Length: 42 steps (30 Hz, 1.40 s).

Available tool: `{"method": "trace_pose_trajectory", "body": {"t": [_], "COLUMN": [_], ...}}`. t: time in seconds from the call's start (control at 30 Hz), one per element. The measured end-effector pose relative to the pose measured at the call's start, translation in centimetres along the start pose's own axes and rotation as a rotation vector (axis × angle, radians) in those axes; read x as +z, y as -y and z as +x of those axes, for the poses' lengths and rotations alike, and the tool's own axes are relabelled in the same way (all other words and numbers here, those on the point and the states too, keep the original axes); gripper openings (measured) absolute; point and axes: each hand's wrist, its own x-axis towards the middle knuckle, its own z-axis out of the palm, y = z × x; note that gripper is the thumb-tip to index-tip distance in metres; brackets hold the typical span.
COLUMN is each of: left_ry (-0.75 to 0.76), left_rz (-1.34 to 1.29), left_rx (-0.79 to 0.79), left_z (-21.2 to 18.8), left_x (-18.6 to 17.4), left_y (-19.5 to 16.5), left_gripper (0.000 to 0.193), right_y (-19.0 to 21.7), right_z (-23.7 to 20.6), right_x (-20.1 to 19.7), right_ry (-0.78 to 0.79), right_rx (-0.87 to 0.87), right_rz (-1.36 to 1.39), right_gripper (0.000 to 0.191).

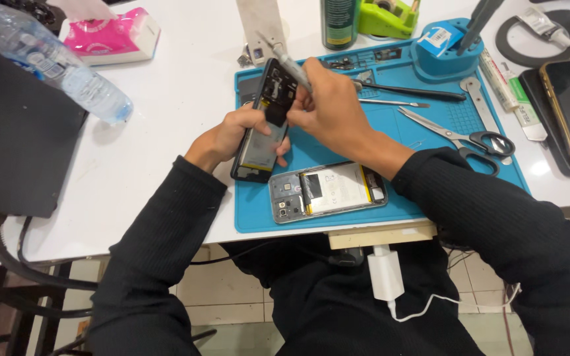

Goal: The person repairs smartphones at a workbench. They pry open a phone, work on its battery and internal components with a screwdriver and tweezers, then hold a second phone and use the screwdriver to work on its internal parts, moving between the two devices on the mat.

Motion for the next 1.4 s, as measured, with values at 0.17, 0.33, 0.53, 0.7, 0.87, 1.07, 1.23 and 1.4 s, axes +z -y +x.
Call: {"method": "trace_pose_trajectory", "body": {"t": [0.17,0.33,0.53,0.7,0.87,1.07,1.23,1.4], "left_ry": [-0.03,-0.047,-0.15,-0.063,-0.023,0.153,0.144,0.074], "left_rz": [0.038,0.2,0.202,0.248,0.221,-0.049,-0.087,-0.096], "left_rx": [-0.01,-0.052,-0.144,-0.192,-0.165,-0.112,-0.169,-0.218], "left_z": [-0.3,-1.5,-2.1,-2.1,-2.2,-2.4,-2.6,-2.3], "left_x": [0.3,0.0,0.0,0.0,0.0,0.2,0.4,0.4], "left_y": [-0.7,-2.1,-2.6,-3.1,-3.0,-2.6,-2.5,-1.7], "left_gripper": [0.044,0.048,0.048,0.048,0.05,0.07,0.066,0.06], "right_y": [-0.3,-0.9,-1.1,-1.0,-0.8,-0.2,0.5,0.9], "right_z": [0.9,1.3,1.0,1.2,1.3,0.6,0.5,0.2], "right_x": [-1.1,-4.2,-4.5,-4.6,-4.9,-4.2,-3.6,-2.3], "right_ry": [0.067,0.429,0.614,0.607,0.434,0.17,0.09,0.105], "right_rx": [0.069,0.109,0.114,0.148,-0.083,-0.024,-0.03,-0.139], "right_rz": [0.053,-0.061,-0.183,-0.23,-0.135,-0.081,0.01,-0.066], "right_gripper": [0.037,0.022,0.016,0.02,0.022,0.04,0.016,0.015]}}
